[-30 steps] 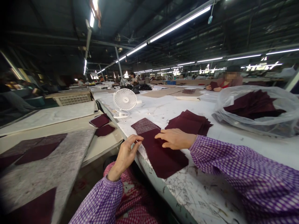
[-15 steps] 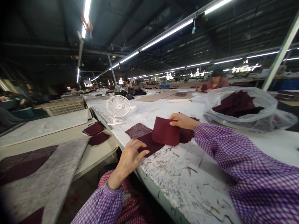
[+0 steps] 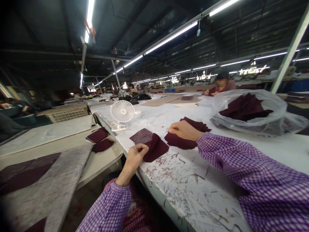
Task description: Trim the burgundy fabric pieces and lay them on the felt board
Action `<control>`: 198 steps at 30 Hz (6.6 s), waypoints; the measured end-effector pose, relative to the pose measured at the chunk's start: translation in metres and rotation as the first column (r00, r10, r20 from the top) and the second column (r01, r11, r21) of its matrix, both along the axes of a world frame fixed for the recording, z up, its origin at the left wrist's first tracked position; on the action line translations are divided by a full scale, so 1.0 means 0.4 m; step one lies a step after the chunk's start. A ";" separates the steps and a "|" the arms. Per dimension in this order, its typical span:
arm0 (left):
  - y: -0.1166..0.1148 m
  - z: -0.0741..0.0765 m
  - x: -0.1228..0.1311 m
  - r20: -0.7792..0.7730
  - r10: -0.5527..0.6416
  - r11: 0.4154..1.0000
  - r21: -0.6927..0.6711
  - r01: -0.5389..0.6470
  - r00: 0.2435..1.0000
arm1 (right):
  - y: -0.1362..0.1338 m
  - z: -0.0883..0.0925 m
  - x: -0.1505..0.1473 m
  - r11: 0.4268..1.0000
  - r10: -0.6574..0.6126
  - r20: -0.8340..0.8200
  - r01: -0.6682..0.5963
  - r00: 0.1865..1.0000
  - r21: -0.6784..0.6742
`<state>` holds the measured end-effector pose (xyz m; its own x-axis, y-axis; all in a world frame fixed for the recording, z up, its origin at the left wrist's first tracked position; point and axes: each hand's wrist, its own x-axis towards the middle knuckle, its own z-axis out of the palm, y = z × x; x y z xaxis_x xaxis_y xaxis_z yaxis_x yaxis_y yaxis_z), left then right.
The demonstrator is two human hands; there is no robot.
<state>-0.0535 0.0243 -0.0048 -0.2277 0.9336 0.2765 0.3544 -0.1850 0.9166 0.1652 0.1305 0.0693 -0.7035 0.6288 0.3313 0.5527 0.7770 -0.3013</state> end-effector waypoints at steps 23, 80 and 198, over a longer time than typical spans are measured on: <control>-0.060 0.128 -0.204 0.864 0.107 0.854 0.174 -0.490 0.493 | -0.041 -0.139 -0.114 0.961 0.188 0.330 -0.242 0.925 0.131; 0.020 -0.007 0.063 -0.733 -0.071 0.970 0.106 0.216 0.677 | -0.013 -0.056 0.000 0.972 0.203 0.174 -0.176 0.964 -0.156; 0.038 0.020 -0.019 -0.212 -0.089 0.991 -0.114 0.066 0.973 | -0.047 -0.003 -0.056 0.999 0.046 -0.142 -0.043 0.989 0.021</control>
